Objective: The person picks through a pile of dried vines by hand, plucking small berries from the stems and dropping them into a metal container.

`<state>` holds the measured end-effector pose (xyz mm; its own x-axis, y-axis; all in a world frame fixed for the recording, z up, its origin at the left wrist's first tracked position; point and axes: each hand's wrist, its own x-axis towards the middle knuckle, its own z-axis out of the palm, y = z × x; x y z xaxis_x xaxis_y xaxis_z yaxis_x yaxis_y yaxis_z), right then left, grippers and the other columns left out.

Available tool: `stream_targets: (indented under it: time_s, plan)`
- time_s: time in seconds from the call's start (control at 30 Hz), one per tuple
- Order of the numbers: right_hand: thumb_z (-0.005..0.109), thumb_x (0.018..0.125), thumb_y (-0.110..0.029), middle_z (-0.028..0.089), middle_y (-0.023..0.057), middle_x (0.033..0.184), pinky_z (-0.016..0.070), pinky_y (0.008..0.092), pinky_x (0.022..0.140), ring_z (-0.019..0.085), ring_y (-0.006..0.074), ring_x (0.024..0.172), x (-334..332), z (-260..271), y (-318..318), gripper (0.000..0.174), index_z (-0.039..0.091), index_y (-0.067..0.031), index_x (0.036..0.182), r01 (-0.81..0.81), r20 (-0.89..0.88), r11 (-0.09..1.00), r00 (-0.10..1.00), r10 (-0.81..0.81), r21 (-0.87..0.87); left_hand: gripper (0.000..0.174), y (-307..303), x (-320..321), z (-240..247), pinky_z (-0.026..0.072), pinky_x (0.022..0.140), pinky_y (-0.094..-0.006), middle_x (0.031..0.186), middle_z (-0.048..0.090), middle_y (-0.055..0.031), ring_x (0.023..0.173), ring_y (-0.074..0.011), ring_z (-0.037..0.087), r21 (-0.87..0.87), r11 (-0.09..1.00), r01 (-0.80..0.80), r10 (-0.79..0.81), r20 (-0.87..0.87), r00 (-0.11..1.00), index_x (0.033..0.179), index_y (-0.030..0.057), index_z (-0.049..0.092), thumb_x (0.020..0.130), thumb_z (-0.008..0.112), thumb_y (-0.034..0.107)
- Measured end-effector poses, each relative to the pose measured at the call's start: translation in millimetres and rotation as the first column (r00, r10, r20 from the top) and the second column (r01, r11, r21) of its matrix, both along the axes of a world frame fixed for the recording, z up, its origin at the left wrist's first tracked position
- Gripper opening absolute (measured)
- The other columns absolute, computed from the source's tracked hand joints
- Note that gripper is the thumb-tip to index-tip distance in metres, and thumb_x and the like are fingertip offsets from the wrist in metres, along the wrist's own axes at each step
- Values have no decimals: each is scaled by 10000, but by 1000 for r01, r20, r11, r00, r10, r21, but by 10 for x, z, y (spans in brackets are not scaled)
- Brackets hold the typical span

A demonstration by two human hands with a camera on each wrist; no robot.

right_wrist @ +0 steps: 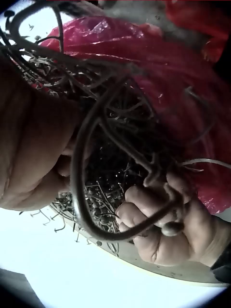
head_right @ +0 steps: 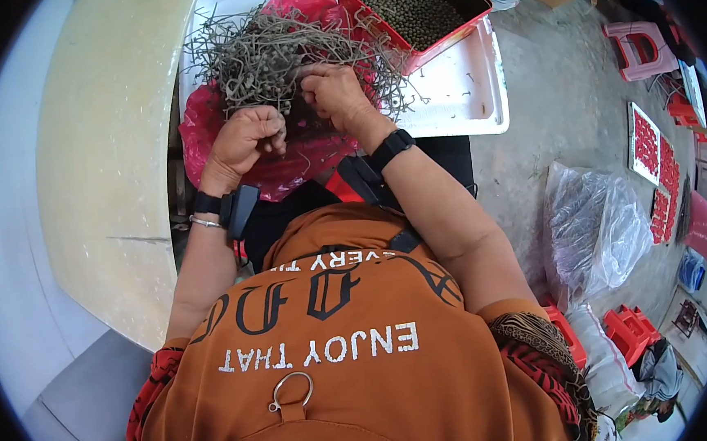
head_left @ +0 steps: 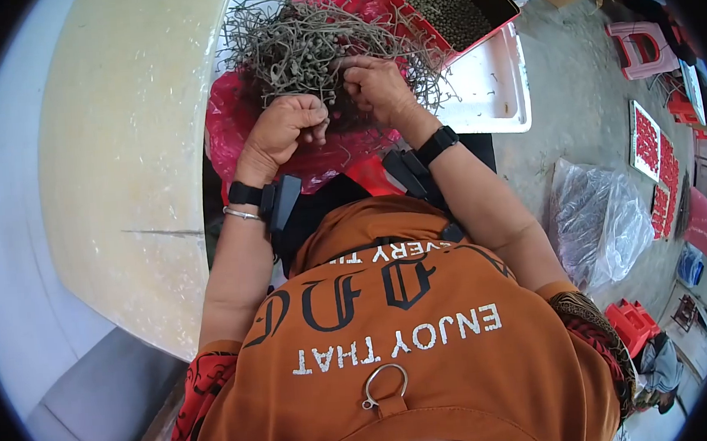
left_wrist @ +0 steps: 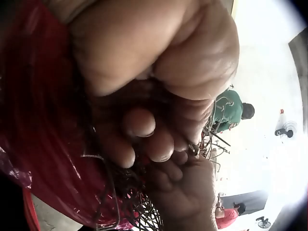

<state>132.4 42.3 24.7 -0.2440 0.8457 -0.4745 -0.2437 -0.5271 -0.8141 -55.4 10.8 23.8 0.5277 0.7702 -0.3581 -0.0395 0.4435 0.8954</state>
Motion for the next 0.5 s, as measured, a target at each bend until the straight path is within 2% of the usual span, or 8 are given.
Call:
stream_targets:
  time_s: [0.1,0.23,0.33,0.37,0.47,0.5]
  plan:
    - [538,789,-57,474,-7,601,241,213,370,342,60,418,3,-66,-35,190,595,-37,968,64,-55,996,996,-67,-62,183,-48,-38,-33,394,526,-206,639,550,-6,567,-99,534,-36,999,20,-20,18,1000,700,63,551,825,576,194]
    - [547,780,-56,482,-7,609,240,214,368,338,61,414,-39,-20,-35,191,593,-33,964,113,-108,993,987,-117,-47,181,-34,-61,27,407,534,-210,627,538,-7,560,-101,533,-22,997,80,-81,-47,996,700,61,548,819,582,193]
    - [555,778,-65,479,-11,600,250,216,372,350,57,423,36,-21,18,166,599,-25,933,-26,-98,999,995,28,23,185,-22,-72,70,423,544,-220,618,529,-10,555,-105,530,-39,992,116,-121,-164,979,694,57,544,815,586,192]
    - [555,778,-65,479,-11,600,250,216,372,350,57,423,56,-12,22,166,599,-25,933,-29,-96,999,995,31,22,185,-35,-70,55,423,544,-220,618,529,-10,555,-105,530,-39,993,114,-118,-161,980,694,57,544,815,586,192]
    - [569,778,-98,468,-10,577,267,220,373,370,59,434,119,34,52,138,603,-16,884,-286,147,958,949,279,30,185,-59,-45,-26,430,549,-225,616,529,-12,548,-107,522,-60,998,-8,8,-7,1000,688,57,544,818,581,184]
    - [569,778,-98,468,-10,577,267,220,373,370,59,434,113,10,52,138,603,-16,884,-285,149,958,949,277,32,185,-51,-41,-32,430,549,-225,616,529,-12,548,-107,522,-58,998,-7,6,-5,1000,688,57,544,818,581,184]
